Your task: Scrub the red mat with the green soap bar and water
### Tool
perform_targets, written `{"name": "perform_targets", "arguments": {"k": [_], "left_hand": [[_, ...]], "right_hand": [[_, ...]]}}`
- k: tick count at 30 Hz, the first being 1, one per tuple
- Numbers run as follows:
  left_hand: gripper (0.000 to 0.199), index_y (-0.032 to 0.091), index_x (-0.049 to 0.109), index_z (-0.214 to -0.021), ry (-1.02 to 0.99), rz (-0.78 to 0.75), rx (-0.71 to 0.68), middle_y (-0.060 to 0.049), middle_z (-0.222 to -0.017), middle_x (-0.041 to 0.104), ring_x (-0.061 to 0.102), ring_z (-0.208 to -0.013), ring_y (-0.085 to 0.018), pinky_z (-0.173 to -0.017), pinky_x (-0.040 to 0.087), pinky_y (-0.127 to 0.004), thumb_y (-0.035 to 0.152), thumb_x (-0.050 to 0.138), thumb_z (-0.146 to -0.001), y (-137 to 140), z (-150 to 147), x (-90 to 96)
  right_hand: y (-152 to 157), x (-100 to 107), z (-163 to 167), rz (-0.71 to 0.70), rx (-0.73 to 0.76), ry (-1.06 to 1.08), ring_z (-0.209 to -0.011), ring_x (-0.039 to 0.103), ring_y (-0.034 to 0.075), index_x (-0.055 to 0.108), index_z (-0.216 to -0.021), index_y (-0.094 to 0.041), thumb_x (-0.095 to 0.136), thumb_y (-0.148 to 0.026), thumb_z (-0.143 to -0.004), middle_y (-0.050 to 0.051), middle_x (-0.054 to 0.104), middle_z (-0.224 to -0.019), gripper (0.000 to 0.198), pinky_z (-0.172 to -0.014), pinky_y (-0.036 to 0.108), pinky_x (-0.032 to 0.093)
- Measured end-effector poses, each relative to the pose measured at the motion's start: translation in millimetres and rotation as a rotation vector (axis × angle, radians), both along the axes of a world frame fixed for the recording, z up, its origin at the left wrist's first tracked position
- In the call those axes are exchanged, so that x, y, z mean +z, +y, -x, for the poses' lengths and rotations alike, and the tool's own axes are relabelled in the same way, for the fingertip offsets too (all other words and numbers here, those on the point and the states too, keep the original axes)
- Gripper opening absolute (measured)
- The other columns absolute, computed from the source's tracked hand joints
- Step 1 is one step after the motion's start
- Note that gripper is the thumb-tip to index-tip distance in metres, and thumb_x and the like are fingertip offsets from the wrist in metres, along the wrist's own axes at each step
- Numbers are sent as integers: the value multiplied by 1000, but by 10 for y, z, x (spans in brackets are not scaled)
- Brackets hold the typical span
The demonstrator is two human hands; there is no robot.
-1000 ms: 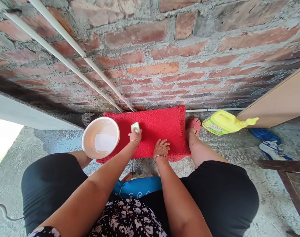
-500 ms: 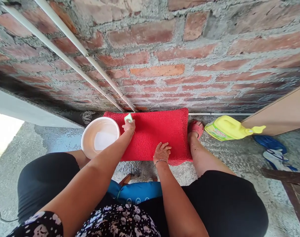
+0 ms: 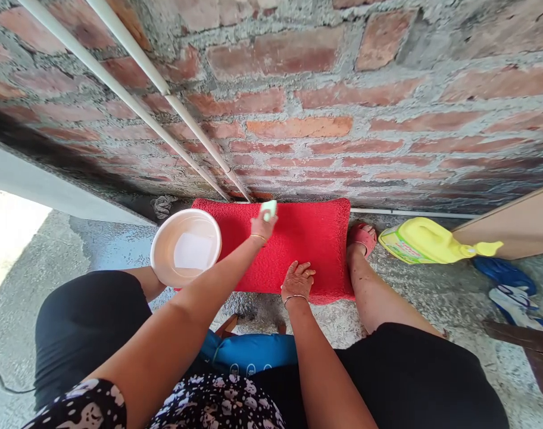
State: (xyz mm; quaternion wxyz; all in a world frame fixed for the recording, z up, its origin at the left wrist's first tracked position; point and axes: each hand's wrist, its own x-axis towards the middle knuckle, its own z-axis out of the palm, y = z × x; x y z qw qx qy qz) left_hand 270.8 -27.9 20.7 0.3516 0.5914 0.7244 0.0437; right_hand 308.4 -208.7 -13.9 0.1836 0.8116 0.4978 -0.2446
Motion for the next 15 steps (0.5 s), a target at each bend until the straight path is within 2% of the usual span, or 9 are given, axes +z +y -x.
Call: {"name": "perform_targets", "arguments": {"k": [2,4,7,8,9,11,12,13,15], "left_hand": [[51,34,42,-131,116,23,212,-11,-122,45,58,-99,-23,-86,44,-37,54,43,-84,267,248,47],[52,30,40,-132,174,52,305,-14,-121,46,58,-99,-25,-83,45,-38,51,42,-85,391,345,64],[52,29,42,-131,185,64,301,-14,-120,47,57,-101,-26,-81,46,-38,48,45,-83,239,138,36],[49,32,46,-128,170,54,257,-11,-121,46,57,-102,-26,-83,46,-38,48,48,-82,117,2,21],[47,34,48,-127,126,28,69,-10,-122,46,56,-104,-26,-84,46,-38,47,50,-81,-23,-144,7],[50,35,55,-122,-40,40,-419,-8,-123,46,54,-107,-27,-87,44,-37,47,60,-74,-306,-396,-14],[51,35,57,-120,-117,70,-585,-6,-121,48,54,-107,-26,-89,44,-37,49,63,-71,-423,-473,-20],[53,36,56,-122,-179,72,-664,-5,-121,49,54,-105,-25,-90,43,-37,50,63,-71,-511,-503,-24],[54,39,52,-126,-224,37,-613,-3,-120,49,56,-102,-20,-92,43,-33,51,61,-73,-575,-405,-25]], "right_hand": [[-4,-19,2,-10,9,-13,-125,34,47,23,-146,-7,61,-41,-78,37,17,-143,84,-89,57,33],[-6,-44,4,-23,15,-29,-124,35,47,25,-145,-7,63,-41,-77,37,19,-142,84,-89,56,33],[-5,-68,2,-26,18,-45,-123,36,47,25,-144,-8,64,-42,-76,37,20,-142,86,-88,56,34],[-2,-68,1,-21,18,-48,-123,36,47,25,-145,-8,65,-42,-75,37,20,-142,87,-88,56,34],[0,-63,1,-15,17,-49,-123,36,47,25,-145,-9,65,-43,-75,37,20,-142,87,-88,55,34],[6,-43,0,-6,16,-52,-123,36,47,26,-144,-8,65,-43,-75,36,20,-142,87,-88,55,35],[7,-29,1,-4,17,-55,-122,37,46,26,-144,-9,65,-42,-75,36,21,-142,86,-88,54,35],[8,-16,3,-3,19,-59,-122,37,46,27,-144,-8,64,-42,-76,36,22,-142,85,-88,54,35],[6,9,9,-2,29,-71,-121,38,46,27,-144,-8,63,-41,-77,36,23,-141,82,-87,53,36]]}}
